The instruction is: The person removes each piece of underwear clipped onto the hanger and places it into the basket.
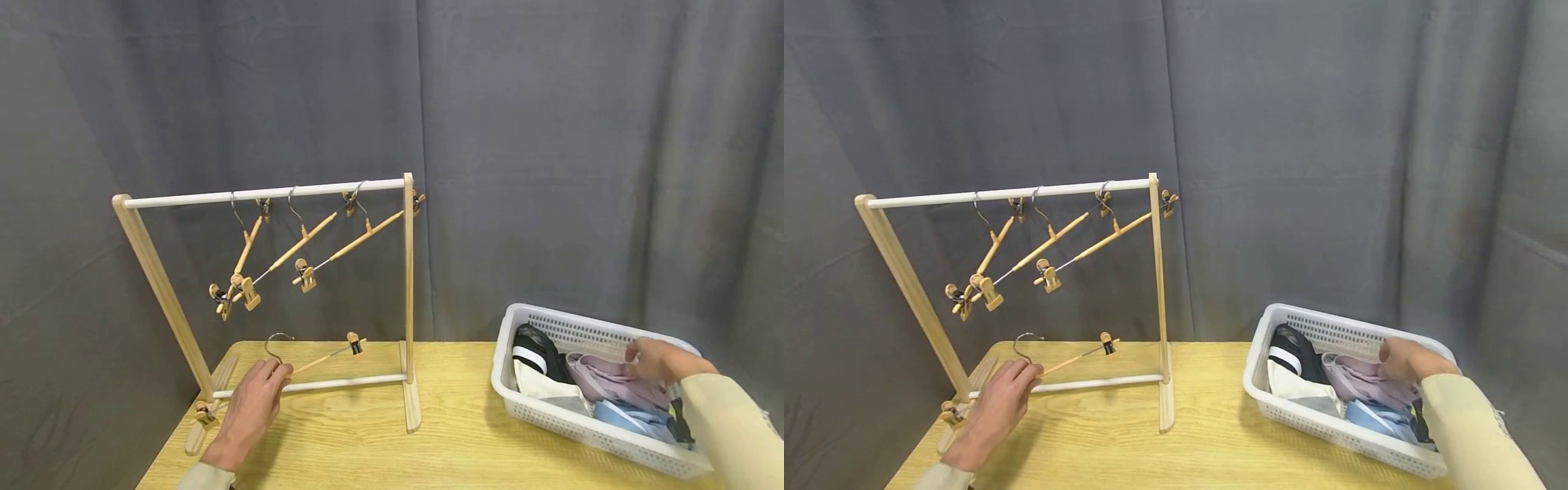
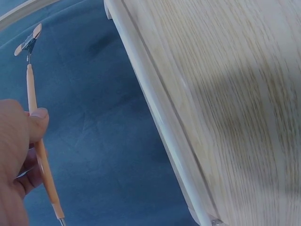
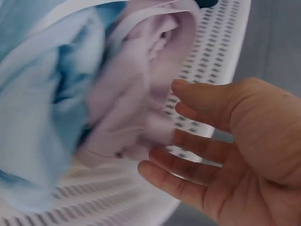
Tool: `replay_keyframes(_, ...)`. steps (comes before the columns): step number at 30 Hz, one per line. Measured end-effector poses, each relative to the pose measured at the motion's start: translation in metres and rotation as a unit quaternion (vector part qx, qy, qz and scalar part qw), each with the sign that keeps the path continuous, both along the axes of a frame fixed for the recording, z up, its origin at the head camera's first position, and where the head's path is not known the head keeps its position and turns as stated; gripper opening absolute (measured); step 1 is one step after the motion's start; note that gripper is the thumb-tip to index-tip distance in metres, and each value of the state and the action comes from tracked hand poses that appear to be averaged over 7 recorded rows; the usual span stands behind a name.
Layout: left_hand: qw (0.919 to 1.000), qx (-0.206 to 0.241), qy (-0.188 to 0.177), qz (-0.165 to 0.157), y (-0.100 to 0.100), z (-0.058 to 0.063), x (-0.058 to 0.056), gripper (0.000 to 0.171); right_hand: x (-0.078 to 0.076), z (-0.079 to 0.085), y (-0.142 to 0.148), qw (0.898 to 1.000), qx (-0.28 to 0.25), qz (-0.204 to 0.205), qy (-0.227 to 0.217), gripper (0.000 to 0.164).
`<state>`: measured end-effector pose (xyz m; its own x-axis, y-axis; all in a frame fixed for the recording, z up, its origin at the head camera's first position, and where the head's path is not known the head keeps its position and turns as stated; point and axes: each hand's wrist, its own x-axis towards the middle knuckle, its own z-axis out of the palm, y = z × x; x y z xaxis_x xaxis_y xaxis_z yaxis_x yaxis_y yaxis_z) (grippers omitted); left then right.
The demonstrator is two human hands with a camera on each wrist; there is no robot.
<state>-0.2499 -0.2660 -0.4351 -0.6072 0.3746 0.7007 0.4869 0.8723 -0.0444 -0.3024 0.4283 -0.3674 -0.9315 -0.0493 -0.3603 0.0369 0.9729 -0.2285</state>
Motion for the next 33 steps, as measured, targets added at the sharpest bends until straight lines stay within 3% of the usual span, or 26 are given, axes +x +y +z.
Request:
replay_keyframes(3, 1.0000, -0.001, -0.003, 0.000, 0.000, 0.003, 0.000, 0.005, -0.007, 0.015, -0.009, 1.000, 0.018, 0.005, 0.012, 0.045)
replay_keyframes(9, 1.0000, 0.000, -0.003, 0.001, -0.001, 0.005, 0.002, 0.005, -0.021, 0.041, -0.038, 0.993, 0.040, 0.071, 0.083, 0.039)
replay_keyframes(17, 0.9999, 0.002, 0.014, 0.003, -0.004, 0.008, 0.003, 0.007, -0.031, 0.064, -0.102, 0.971, 0.011, 0.143, 0.190, 0.039)
replay_keyframes(25, 0.9998, 0.000, 0.004, 0.020, -0.011, 0.009, 0.008, 0.005, -0.036, 0.086, -0.176, 0.957, -0.083, 0.169, 0.223, 0.039)
replay_keyframes(33, 0.9994, 0.002, -0.001, 0.034, -0.016, 0.009, 0.008, 0.005, -0.041, 0.090, -0.245, 0.939, -0.166, 0.203, 0.223, 0.041)
